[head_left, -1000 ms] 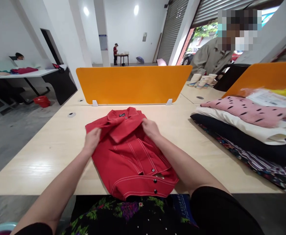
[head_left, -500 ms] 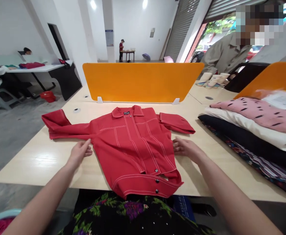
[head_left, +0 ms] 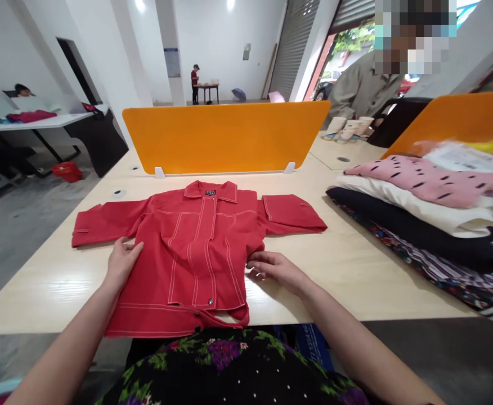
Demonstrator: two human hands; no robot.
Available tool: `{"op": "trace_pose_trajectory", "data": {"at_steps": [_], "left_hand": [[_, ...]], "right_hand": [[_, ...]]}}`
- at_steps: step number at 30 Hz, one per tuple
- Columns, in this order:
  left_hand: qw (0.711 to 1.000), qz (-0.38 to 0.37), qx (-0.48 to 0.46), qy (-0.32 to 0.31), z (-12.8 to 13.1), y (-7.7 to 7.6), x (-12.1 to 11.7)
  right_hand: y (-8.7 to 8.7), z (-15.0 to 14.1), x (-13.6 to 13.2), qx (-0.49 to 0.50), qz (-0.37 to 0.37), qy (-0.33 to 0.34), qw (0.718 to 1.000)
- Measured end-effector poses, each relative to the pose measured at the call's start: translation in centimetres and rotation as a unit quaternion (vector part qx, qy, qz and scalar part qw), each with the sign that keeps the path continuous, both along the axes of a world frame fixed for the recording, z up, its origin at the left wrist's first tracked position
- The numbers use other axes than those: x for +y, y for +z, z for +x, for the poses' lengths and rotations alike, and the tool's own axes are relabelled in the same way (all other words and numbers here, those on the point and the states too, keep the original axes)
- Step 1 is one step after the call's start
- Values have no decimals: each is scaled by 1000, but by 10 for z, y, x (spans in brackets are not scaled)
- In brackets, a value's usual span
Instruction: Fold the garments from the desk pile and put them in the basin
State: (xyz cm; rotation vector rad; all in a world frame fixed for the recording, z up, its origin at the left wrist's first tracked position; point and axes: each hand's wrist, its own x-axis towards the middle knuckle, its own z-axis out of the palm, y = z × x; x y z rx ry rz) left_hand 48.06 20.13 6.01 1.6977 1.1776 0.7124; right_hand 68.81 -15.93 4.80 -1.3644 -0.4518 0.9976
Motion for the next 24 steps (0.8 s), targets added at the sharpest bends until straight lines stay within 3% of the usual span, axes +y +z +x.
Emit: {"op": "trace_pose_trajectory", "data": {"at_steps": [2, 5, 8, 11, 16, 20, 22, 24], "left_hand": [[992, 66, 110, -23, -23, -5, -11], [971, 108, 182, -111, -39, -8, -31], [977, 25, 99, -185, -36, -9, -50], [981, -65, 5, -183, -28, -9, -63], [978, -119, -70, -156, -23, -6, -71], [979, -132, -102, -115, -30, -4, -70], [985, -109, -84, -103, -38, -5, -68], [995, -36, -19, -94, -46, -6, -65]], "right_hand": [[-6, -10, 8, 1, 20, 27, 999], [-11, -21, 32, 1, 64, -28, 998], [-8, -23, 54, 39, 147, -95, 984], [1, -29, 68, 84, 208, -101, 969], [7, -48, 77, 92, 158, -88, 979], [19, -47, 58, 0, 114, -146, 983], [34, -43, 31, -90, 78, -186, 975], [53, -40, -6, -193, 60, -236, 950]]}}
